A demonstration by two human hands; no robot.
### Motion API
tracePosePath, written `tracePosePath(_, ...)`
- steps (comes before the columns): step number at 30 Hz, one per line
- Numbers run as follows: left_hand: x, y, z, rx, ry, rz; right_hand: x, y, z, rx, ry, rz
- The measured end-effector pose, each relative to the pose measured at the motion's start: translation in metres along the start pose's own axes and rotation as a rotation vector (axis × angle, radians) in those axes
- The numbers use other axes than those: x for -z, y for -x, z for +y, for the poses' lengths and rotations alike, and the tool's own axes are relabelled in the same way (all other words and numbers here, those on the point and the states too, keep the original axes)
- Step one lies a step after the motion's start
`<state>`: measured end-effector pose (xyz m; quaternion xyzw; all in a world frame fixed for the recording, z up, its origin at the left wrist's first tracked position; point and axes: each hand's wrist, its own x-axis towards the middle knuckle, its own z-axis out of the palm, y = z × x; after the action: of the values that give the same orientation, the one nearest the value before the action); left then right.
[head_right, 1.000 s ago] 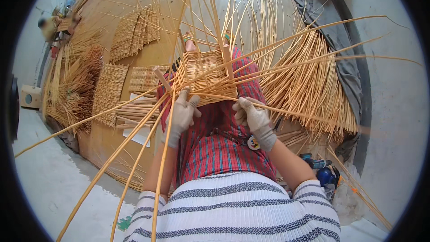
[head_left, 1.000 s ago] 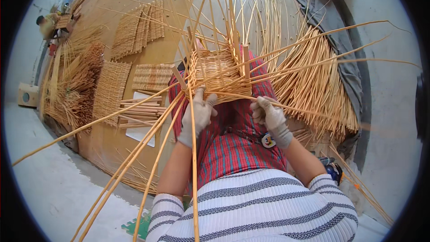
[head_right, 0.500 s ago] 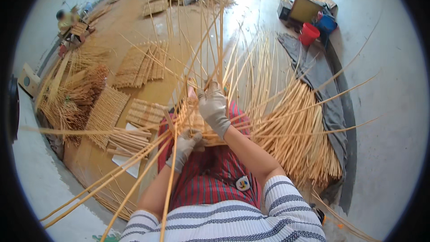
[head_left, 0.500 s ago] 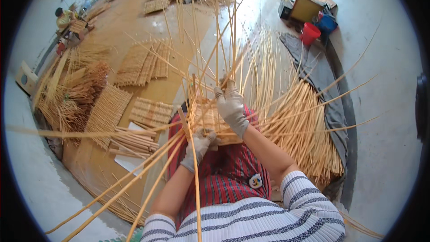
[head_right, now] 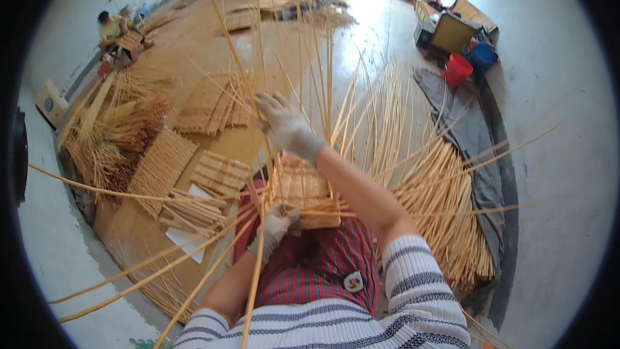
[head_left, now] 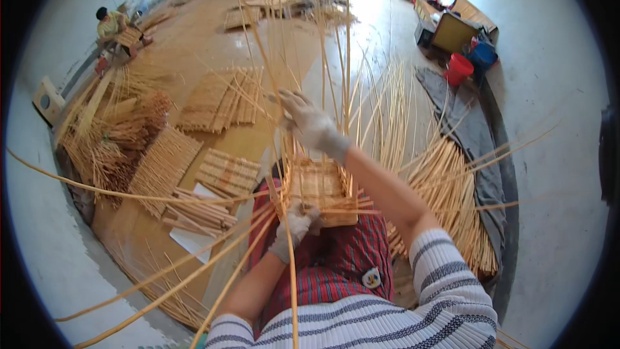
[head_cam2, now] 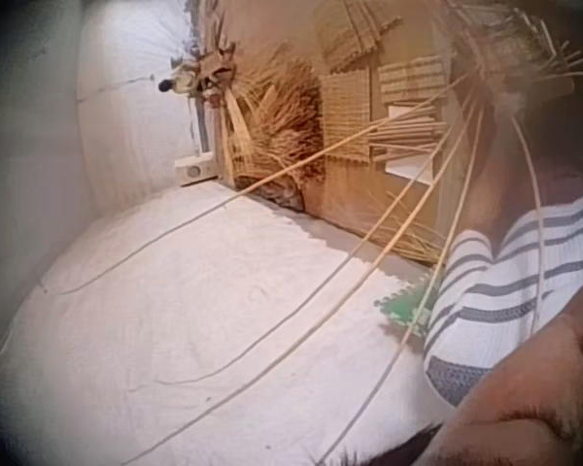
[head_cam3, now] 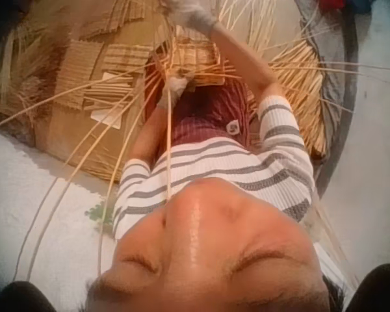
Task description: Weaving a rectangular basket using long, flexible plant stalks.
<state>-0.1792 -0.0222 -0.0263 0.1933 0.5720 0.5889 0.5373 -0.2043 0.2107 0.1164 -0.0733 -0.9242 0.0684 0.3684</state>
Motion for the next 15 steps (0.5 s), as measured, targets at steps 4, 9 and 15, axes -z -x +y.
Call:
tracePosePath(4, -0.003, -0.004, -0.008, 0.086, -0.067, 0.009, 0.010, -0.038, -0.046, -0.180, 0.856, -0.775)
tracePosePath(9, -0.002, 0.016, -0.003, -0.038, -0.093, -0.014, 0.048, 0.027, -0.131, 0.122, 0.073, 0.143)
tracePosePath(15, -0.008, 0.048, 0.020, -0.690, -0.930, 0.445, 0.079, 0.217, -0.148, -1.485, -1.049, -0.332)
